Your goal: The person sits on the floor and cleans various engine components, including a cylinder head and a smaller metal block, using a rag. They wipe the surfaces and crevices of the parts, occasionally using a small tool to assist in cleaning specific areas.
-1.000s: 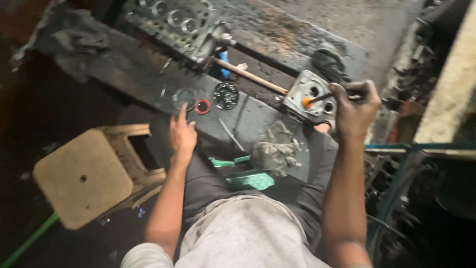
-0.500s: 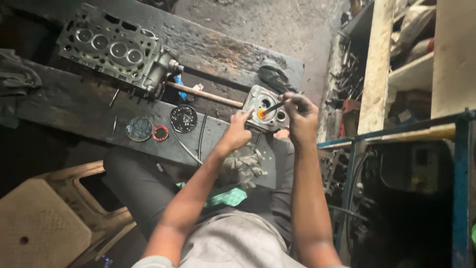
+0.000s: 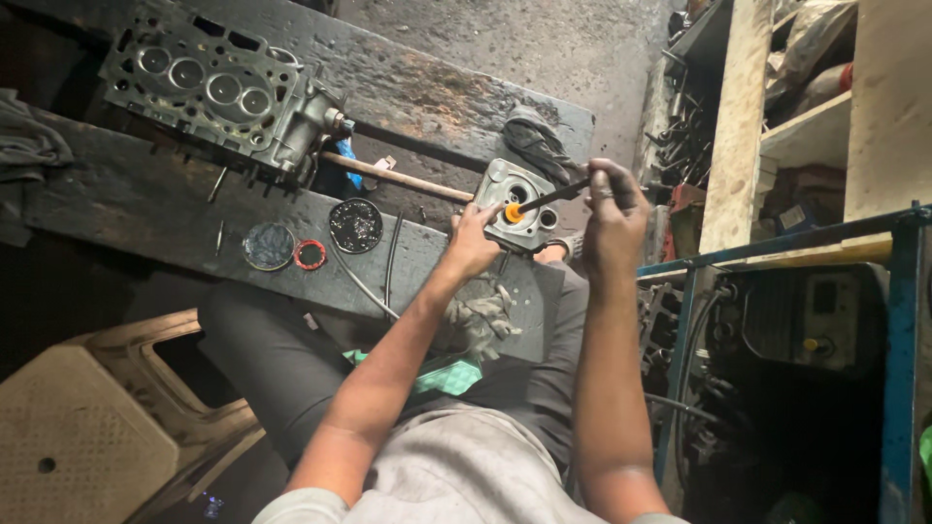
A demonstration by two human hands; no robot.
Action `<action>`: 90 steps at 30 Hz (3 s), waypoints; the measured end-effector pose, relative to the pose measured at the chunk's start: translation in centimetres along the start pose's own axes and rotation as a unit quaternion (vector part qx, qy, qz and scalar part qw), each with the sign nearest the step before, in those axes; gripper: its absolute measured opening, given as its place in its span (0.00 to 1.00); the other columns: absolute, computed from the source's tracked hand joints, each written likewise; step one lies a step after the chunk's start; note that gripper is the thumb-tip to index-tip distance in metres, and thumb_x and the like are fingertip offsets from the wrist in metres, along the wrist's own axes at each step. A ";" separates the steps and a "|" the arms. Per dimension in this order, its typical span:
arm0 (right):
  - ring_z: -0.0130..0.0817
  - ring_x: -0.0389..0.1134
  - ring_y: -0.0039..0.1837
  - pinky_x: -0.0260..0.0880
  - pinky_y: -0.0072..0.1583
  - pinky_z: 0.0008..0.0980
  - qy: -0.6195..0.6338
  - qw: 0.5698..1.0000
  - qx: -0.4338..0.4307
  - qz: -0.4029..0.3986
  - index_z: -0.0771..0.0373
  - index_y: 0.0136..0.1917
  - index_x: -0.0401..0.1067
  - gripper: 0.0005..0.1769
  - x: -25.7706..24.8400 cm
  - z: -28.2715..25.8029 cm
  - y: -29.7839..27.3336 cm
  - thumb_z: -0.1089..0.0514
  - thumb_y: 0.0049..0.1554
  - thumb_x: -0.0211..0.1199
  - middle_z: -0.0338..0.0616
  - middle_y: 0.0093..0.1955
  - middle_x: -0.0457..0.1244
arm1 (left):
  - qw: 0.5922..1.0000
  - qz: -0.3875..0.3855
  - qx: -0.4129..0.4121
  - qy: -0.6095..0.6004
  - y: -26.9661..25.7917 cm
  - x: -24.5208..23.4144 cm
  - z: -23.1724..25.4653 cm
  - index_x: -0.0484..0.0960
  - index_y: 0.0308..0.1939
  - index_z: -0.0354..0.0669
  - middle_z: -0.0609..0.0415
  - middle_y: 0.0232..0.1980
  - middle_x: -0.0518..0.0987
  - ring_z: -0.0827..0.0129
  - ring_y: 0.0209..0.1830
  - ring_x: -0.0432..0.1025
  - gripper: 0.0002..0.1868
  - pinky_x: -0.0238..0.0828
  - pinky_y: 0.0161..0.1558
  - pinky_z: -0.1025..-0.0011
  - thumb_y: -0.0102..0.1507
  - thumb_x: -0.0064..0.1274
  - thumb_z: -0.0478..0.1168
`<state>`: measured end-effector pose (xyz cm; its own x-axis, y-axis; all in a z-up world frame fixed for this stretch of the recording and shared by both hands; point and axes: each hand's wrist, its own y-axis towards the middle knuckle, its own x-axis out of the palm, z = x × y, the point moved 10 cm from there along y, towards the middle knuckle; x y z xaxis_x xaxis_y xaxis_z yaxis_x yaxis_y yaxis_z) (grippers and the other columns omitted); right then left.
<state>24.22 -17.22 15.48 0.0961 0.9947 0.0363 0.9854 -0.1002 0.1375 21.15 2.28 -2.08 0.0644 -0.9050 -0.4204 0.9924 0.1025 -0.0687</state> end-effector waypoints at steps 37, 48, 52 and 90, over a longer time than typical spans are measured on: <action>0.25 0.71 0.56 0.71 0.61 0.25 0.029 0.996 -0.039 -0.069 0.68 0.56 0.76 0.07 3.9 -0.8 -1.2 0.65 0.65 0.62 0.43 0.52 0.70 | 0.991 0.064 -0.053 -0.107 1.0 1.5 -2.0 0.82 0.63 0.45 0.46 0.59 0.77 0.57 0.62 0.65 0.34 0.52 0.68 0.67 0.53 0.45 0.26; 0.27 0.65 0.44 0.64 0.44 0.28 -0.049 0.995 -0.015 -0.080 0.73 0.50 0.72 0.12 3.7 2.0 -0.6 0.68 0.57 0.74 0.45 0.44 0.67 | 0.985 0.033 0.006 -0.172 -3.8 -4.2 2.8 0.83 0.62 0.44 0.45 0.54 0.78 0.60 0.53 0.72 0.30 0.68 0.57 0.70 0.56 0.43 0.29; 0.17 0.68 0.47 0.67 0.50 0.19 -0.022 0.997 -0.013 -0.068 0.65 0.50 0.73 0.05 3.5 -0.4 -1.2 0.63 0.60 0.64 0.36 0.45 0.68 | 0.990 0.029 0.063 0.125 -8.8 -4.8 5.8 0.79 0.64 0.42 0.37 0.59 0.72 0.45 0.57 0.64 0.29 0.61 0.61 0.55 0.58 0.55 0.41; 0.37 0.63 0.66 0.61 0.68 0.38 0.315 0.929 0.193 0.031 0.60 0.63 0.70 0.36 5.4 11.4 2.9 0.32 0.64 0.37 0.42 0.63 0.64 | 0.875 -0.180 0.174 -0.415 6.0 1.8 17.2 0.44 0.84 0.40 0.45 0.88 0.44 0.59 0.88 0.40 0.41 0.33 0.83 0.62 0.75 0.29 0.61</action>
<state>29.26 -11.83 4.76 0.1730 0.7647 0.6207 0.9694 -0.0207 -0.2448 29.01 -5.88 12.32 -0.3468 -0.8559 0.3835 0.9271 -0.2510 0.2782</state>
